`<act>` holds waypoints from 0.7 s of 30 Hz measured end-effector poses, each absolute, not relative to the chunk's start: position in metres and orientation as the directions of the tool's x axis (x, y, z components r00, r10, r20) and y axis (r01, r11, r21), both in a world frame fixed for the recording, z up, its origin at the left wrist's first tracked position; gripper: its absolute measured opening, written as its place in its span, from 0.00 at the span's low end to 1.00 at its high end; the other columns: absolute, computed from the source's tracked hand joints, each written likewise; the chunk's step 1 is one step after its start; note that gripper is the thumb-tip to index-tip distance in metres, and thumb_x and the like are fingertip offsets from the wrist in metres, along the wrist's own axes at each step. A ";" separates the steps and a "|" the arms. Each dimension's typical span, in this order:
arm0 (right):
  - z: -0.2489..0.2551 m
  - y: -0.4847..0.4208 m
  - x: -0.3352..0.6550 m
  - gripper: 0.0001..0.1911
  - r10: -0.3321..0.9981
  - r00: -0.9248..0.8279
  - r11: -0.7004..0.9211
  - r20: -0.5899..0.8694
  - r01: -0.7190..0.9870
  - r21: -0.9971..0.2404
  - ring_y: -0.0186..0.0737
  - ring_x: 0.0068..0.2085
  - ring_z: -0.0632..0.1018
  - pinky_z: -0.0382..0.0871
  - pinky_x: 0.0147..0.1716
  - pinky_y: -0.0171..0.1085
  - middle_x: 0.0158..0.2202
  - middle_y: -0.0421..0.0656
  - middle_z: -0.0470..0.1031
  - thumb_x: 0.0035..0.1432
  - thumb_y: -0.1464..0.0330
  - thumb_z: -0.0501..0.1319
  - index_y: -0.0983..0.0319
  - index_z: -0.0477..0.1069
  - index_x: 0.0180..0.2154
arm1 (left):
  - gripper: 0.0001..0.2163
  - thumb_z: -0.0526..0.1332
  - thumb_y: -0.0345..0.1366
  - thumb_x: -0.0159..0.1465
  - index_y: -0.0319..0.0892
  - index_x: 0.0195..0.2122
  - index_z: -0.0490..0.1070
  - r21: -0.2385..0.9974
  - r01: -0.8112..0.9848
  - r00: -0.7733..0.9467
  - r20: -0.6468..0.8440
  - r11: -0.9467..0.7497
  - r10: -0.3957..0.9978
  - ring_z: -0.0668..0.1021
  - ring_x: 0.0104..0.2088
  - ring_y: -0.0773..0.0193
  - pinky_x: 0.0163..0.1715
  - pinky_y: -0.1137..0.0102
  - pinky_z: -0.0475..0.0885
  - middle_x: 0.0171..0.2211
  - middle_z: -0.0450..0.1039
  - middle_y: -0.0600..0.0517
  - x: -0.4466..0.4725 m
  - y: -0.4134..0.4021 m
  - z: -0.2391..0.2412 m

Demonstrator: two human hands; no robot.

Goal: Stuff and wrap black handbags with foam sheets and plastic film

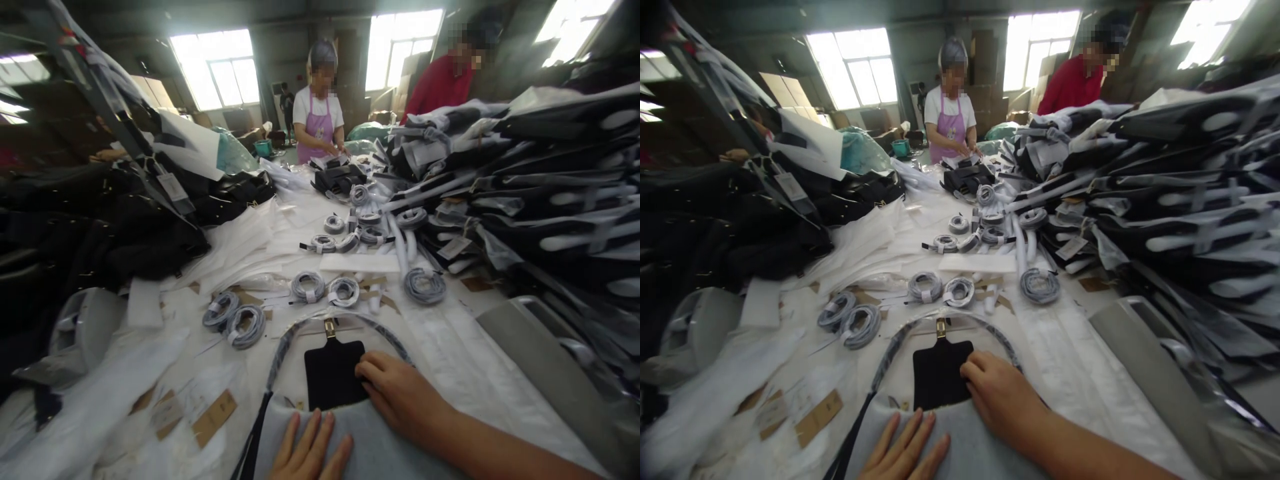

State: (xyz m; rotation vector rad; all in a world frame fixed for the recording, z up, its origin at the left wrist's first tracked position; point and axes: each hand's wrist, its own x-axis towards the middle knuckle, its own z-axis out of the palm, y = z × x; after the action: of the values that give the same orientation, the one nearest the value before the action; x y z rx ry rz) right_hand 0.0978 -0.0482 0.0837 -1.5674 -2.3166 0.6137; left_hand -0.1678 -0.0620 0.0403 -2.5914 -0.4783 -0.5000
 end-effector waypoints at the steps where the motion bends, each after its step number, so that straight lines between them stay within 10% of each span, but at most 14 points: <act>1: 0.092 -0.043 0.096 0.10 0.928 -0.372 0.318 -0.011 0.809 -0.495 0.43 0.45 0.76 0.70 0.47 0.39 0.44 0.46 0.75 0.62 0.78 0.57 0.62 0.73 0.42 | 0.18 0.51 0.46 0.72 0.52 0.60 0.68 -0.367 0.413 0.874 0.418 -0.834 0.249 0.79 0.50 0.63 0.70 0.51 0.37 0.50 0.80 0.56 -0.169 -0.062 0.042; 8: 0.110 0.016 0.069 0.10 0.975 -0.201 0.144 -0.095 0.896 -0.420 0.49 0.48 0.77 0.69 0.51 0.50 0.43 0.49 0.77 0.66 0.64 0.61 0.64 0.76 0.41 | 0.35 0.58 0.59 0.62 0.46 0.65 0.60 -0.171 0.485 0.868 0.212 -0.857 0.449 0.77 0.56 0.49 0.52 0.54 0.74 0.60 0.71 0.44 -0.160 -0.081 0.070; 13: 0.101 0.043 0.056 0.12 0.966 -0.170 0.054 -0.198 0.873 -0.485 0.40 0.39 0.79 0.77 0.39 0.42 0.42 0.43 0.77 0.67 0.61 0.62 0.64 0.74 0.43 | 0.30 0.58 0.53 0.66 0.50 0.67 0.56 0.101 0.577 0.809 0.064 -0.810 0.584 0.67 0.64 0.45 0.59 0.42 0.67 0.65 0.61 0.42 -0.159 -0.091 0.085; 21: 0.133 -0.054 0.063 0.04 0.904 -0.413 0.399 0.109 0.724 -0.562 0.39 0.37 0.81 0.74 0.40 0.35 0.35 0.40 0.82 0.61 0.69 0.67 0.60 0.78 0.39 | 0.28 0.62 0.51 0.63 0.54 0.63 0.61 0.355 0.592 0.754 0.073 -0.724 0.652 0.67 0.64 0.47 0.64 0.39 0.57 0.64 0.66 0.45 -0.158 -0.096 0.090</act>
State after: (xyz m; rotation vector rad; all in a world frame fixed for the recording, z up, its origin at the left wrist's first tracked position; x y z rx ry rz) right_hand 0.0635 -0.0543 0.1333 -1.4003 -2.2634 0.6156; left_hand -0.1584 -0.0955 0.0901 -3.2315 -1.1790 -0.3391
